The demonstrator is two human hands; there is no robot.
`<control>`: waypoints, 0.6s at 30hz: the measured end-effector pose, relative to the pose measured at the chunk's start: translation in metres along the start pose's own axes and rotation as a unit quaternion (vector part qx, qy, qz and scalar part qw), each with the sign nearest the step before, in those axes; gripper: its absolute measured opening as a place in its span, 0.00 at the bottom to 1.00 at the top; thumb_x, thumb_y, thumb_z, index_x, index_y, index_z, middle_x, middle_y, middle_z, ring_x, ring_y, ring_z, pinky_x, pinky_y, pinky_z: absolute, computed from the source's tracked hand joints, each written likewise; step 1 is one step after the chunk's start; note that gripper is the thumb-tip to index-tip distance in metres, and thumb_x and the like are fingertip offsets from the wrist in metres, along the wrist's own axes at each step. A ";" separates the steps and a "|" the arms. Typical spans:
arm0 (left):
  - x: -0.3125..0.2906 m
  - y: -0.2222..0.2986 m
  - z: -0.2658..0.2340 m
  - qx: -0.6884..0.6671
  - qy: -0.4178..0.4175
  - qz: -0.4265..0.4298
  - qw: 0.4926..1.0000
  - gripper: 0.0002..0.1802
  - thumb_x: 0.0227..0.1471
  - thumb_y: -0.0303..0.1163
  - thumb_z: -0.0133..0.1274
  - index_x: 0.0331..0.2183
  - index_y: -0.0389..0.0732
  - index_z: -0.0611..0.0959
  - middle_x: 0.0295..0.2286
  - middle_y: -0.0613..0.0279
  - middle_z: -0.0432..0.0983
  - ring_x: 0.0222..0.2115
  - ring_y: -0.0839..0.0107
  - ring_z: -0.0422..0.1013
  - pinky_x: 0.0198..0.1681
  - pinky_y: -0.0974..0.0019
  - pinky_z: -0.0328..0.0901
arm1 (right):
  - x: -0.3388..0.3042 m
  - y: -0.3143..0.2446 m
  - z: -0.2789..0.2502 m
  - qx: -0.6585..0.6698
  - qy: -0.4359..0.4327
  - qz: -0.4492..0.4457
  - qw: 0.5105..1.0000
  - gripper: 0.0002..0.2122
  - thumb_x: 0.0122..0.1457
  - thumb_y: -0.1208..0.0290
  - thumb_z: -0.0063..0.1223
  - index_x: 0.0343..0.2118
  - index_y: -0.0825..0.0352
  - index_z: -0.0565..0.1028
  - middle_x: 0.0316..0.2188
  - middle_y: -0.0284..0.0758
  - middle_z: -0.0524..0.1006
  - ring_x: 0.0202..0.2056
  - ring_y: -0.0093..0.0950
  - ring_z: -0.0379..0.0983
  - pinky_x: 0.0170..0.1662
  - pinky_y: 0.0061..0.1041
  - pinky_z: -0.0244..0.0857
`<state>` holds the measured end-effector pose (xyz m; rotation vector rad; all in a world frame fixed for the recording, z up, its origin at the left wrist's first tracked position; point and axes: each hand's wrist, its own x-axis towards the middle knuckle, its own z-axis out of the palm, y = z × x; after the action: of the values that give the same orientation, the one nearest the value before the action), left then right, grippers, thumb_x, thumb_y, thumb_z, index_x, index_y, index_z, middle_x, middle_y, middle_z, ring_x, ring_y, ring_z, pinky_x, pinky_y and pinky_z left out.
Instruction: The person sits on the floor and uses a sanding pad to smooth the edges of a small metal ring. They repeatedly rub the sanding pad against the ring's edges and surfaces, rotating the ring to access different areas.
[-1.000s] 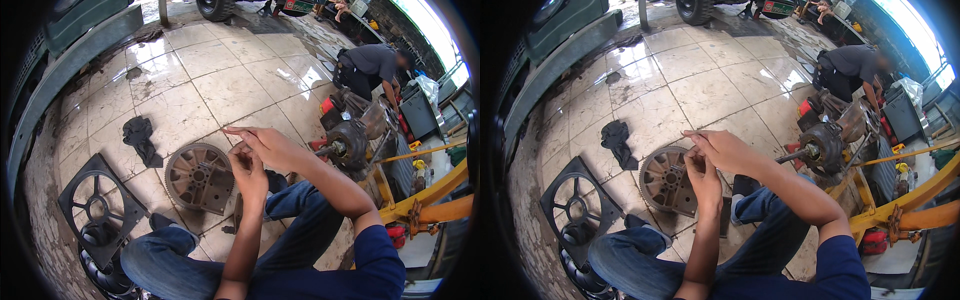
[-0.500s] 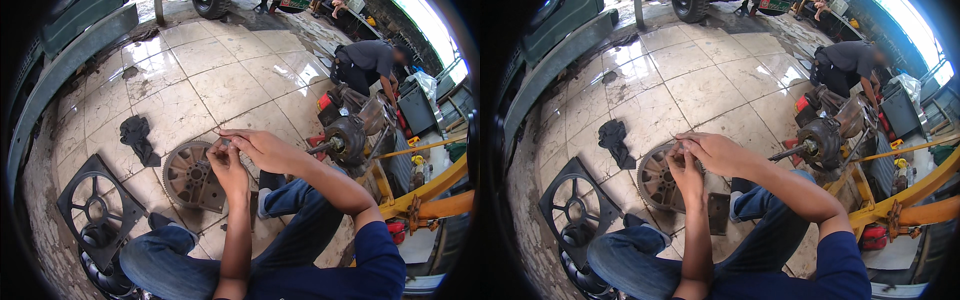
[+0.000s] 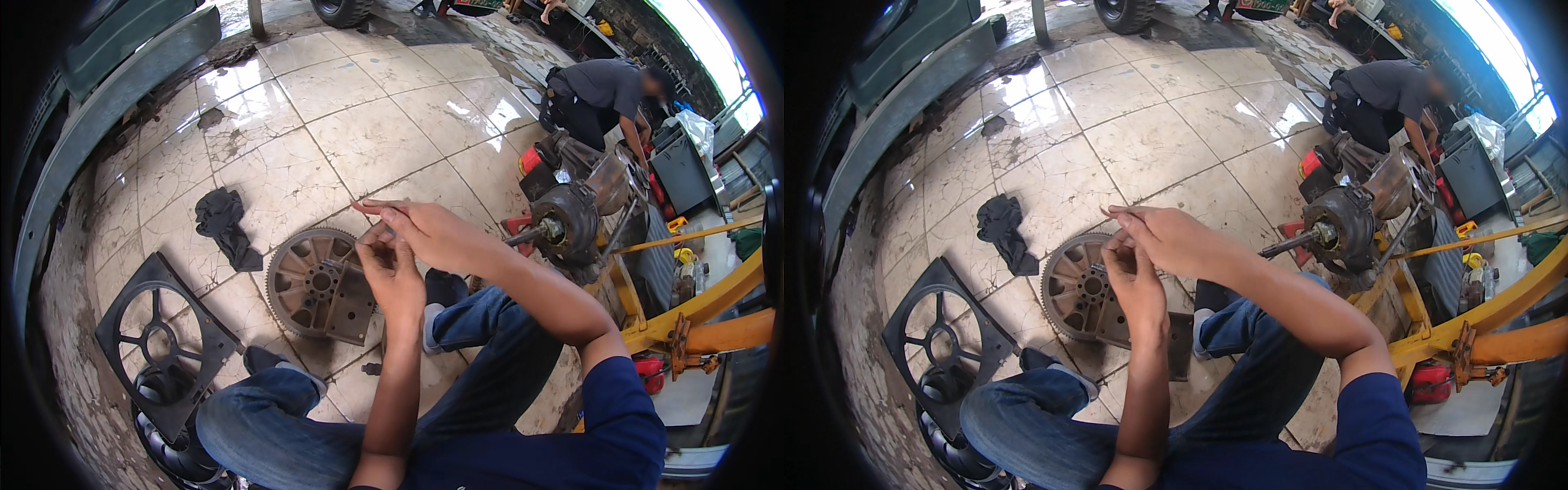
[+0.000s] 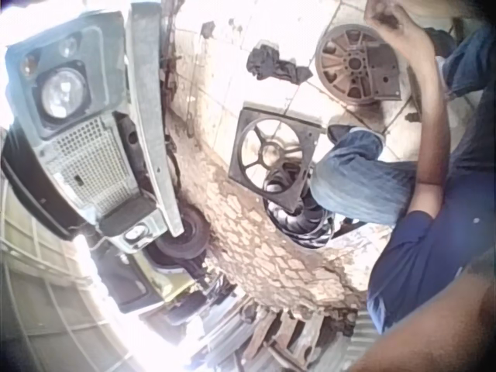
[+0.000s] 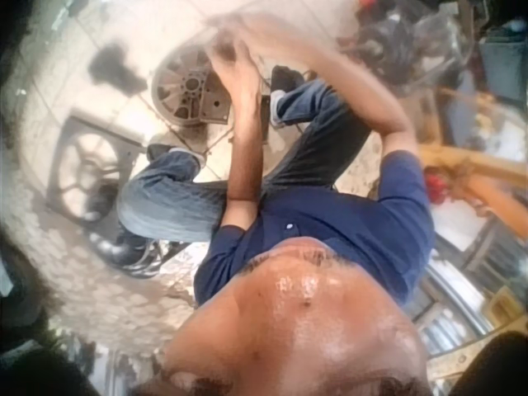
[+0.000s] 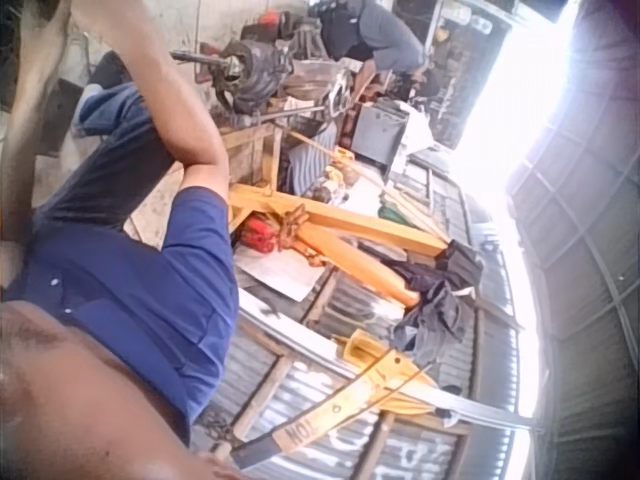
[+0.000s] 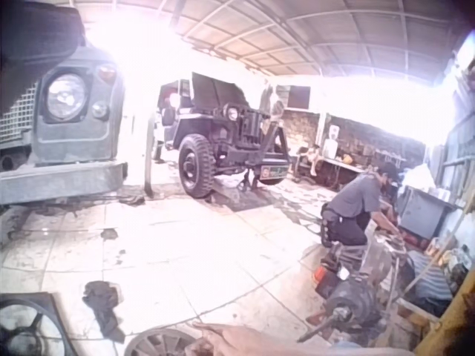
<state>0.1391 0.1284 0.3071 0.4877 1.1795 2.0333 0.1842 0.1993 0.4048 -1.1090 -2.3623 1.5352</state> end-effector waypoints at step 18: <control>0.000 0.016 0.002 -0.001 0.015 0.003 1.000 0.14 0.60 0.25 0.48 0.48 0.34 0.69 0.36 0.62 0.68 0.37 0.76 0.66 0.42 0.71 0.62 | -0.004 0.000 -0.004 -0.074 0.020 -0.075 0.994 0.21 0.70 0.59 0.31 0.57 0.66 0.68 0.42 0.45 0.79 0.44 0.41 0.76 0.49 0.32 0.66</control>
<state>0.1337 0.1243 0.3216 0.4618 1.1961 2.0532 0.1891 0.1995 0.4083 -0.9546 -2.5018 1.2954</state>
